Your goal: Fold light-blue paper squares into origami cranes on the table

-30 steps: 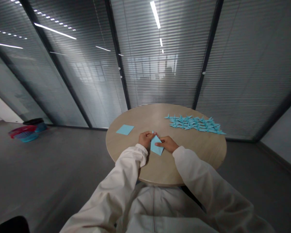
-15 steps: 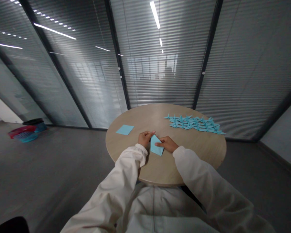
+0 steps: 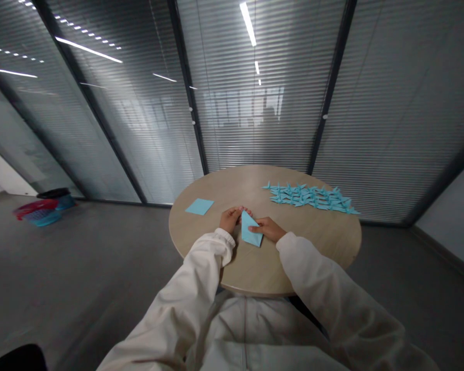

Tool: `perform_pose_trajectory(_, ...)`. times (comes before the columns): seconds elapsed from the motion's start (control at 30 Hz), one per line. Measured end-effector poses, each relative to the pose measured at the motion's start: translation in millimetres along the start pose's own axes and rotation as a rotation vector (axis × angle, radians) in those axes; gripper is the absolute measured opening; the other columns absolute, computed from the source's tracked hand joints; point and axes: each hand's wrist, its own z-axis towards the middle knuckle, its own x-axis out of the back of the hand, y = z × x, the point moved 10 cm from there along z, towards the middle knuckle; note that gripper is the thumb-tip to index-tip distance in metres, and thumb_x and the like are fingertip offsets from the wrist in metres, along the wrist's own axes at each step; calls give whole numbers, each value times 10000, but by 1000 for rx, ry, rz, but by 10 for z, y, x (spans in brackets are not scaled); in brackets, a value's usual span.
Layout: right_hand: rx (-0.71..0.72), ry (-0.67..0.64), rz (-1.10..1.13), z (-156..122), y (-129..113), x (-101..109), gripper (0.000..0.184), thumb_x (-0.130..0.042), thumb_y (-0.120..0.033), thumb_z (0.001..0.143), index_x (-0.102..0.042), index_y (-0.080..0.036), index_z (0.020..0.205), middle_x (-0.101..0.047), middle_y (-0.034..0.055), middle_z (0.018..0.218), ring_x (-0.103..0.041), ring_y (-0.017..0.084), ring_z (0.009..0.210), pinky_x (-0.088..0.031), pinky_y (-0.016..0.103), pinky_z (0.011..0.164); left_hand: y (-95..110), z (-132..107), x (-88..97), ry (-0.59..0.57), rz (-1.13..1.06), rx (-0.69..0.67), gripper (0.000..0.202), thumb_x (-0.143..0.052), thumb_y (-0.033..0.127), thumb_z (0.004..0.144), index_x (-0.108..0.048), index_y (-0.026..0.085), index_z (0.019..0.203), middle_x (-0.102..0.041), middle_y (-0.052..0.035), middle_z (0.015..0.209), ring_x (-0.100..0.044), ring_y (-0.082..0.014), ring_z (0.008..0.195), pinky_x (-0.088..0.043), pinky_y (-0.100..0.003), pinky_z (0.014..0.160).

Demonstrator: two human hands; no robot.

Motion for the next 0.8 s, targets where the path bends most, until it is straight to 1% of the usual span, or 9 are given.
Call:
perform_pose_trajectory(0.1,16,13,6,-16,-46,3,481,-749,-506,528,-666,-83,743,-599,6,620,-520,136,587,-373,244,575,3,-4,14,15,-5,3,475,-746,470,590,-661,87,859,-704,-114,714,-680,-239,745,-541,-336,656)
perform_pose_trajectory(0.3,11,35,-34,-15,-52,14,480,-740,-533,517,-651,-97,696,-579,-3,585,-500,129,561,-357,242,548,-11,1,15,24,29,18,471,-739,492,582,-651,94,818,-701,-110,723,-677,-220,714,-533,-318,634)
perform_pose_trajectory(0.43,5,40,-24,-6,-47,17,489,-739,-551,504,-646,-101,673,-584,0,591,-505,131,567,-365,247,553,-23,-13,-60,-28,55,46,463,-727,503,590,-642,99,801,-700,-106,735,-674,-215,691,-530,-332,641)
perform_pose_trajectory(0.5,17,40,-25,-2,-57,19,481,-736,-552,507,-635,-102,646,-570,-5,578,-495,125,563,-364,247,558,-17,-29,-95,-50,64,51,437,-762,465,558,-636,100,763,-699,-101,725,-671,-211,670,-528,-334,647)
perform_pose_trajectory(0.6,23,33,-29,7,-47,15,468,-740,-542,505,-621,-104,622,-548,-16,560,-471,111,547,-348,240,550,17,-54,-100,-39,76,35,414,-816,400,483,-624,102,698,-694,-86,688,-666,-207,644,-523,-323,641)
perform_pose_trajectory(0.8,18,-3,-6,11,-9,-21,443,-755,-508,512,-627,-100,631,-556,-18,565,-478,112,550,-347,239,556,35,-79,-76,-13,101,28,421,-830,405,437,-620,102,641,-685,-82,640,-654,-201,598,-510,-305,595)
